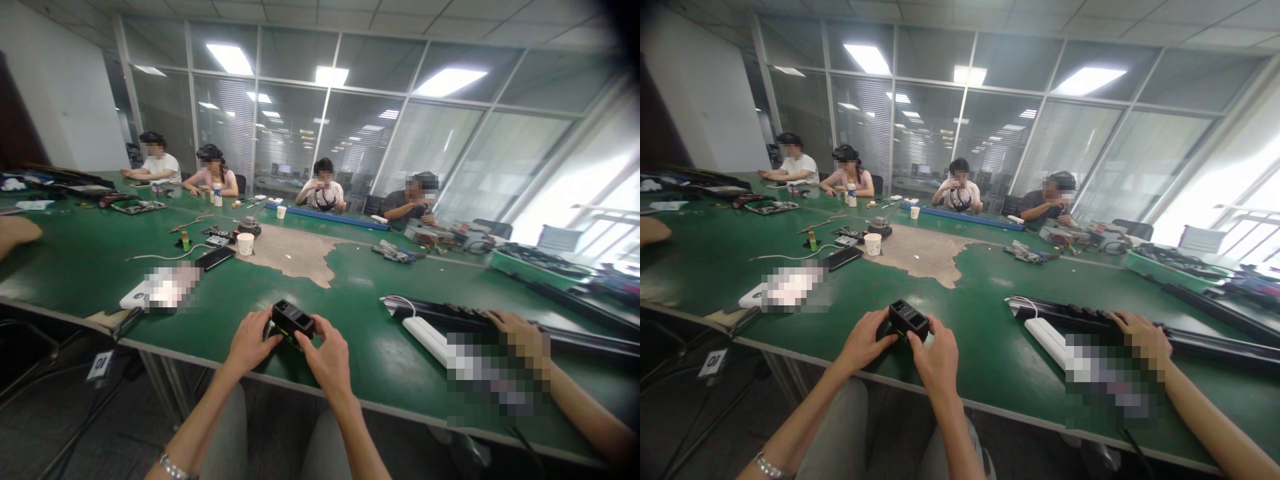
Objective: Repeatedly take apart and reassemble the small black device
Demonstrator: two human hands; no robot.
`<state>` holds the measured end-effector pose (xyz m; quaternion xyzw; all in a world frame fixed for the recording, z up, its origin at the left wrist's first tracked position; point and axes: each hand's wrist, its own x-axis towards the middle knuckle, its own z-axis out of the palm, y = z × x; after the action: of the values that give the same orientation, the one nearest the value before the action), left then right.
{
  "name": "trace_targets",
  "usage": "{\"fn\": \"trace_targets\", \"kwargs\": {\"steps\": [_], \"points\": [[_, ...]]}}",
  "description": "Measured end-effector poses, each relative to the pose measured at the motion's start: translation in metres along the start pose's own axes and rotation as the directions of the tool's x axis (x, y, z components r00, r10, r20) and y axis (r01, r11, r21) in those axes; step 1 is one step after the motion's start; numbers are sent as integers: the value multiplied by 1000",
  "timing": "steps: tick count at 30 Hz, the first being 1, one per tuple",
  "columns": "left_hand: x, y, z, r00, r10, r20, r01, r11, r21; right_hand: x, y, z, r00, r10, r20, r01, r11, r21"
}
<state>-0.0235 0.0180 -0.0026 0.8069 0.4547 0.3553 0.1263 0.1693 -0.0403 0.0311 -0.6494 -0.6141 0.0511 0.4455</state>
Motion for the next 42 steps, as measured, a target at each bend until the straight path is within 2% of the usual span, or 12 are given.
{"fn": "trace_targets", "kwargs": {"steps": [7,14,17,22,26,28,30,36,42], "points": [[-1,-5,5,999,-39,-3,39,999,9,-13,12,6,992,31,123,-17,993,-118],[-2,-5,5,997,-72,0,72,997,-38,-13,17,8,997,-31,72,36,997,-74],[-2,-5,4,997,-79,0,79,996,-49,-15,18,12,997,-5,79,9,999,-50],[-1,-4,2,996,-90,0,90,993,-75,-10,10,9,999,30,32,-32,996,86],[-1,-5,2,997,-71,-6,70,995,-76,12,2,-5,999,48,-3,-45,953,299],[-1,-7,3,999,-40,-14,40,998,-56,25,7,-8,994,85,-65,-60,946,318],[-1,-8,3,1000,-15,-15,14,999,-37,36,18,-6,986,115,-124,-76,956,284],[1,-7,3,1000,-17,-16,17,1000,-8,51,58,16,985,126,-118,-117,989,88],[1,-7,4,1000,-21,-16,22,1000,15,49,70,28,991,115,-65,-120,990,-80]]}}
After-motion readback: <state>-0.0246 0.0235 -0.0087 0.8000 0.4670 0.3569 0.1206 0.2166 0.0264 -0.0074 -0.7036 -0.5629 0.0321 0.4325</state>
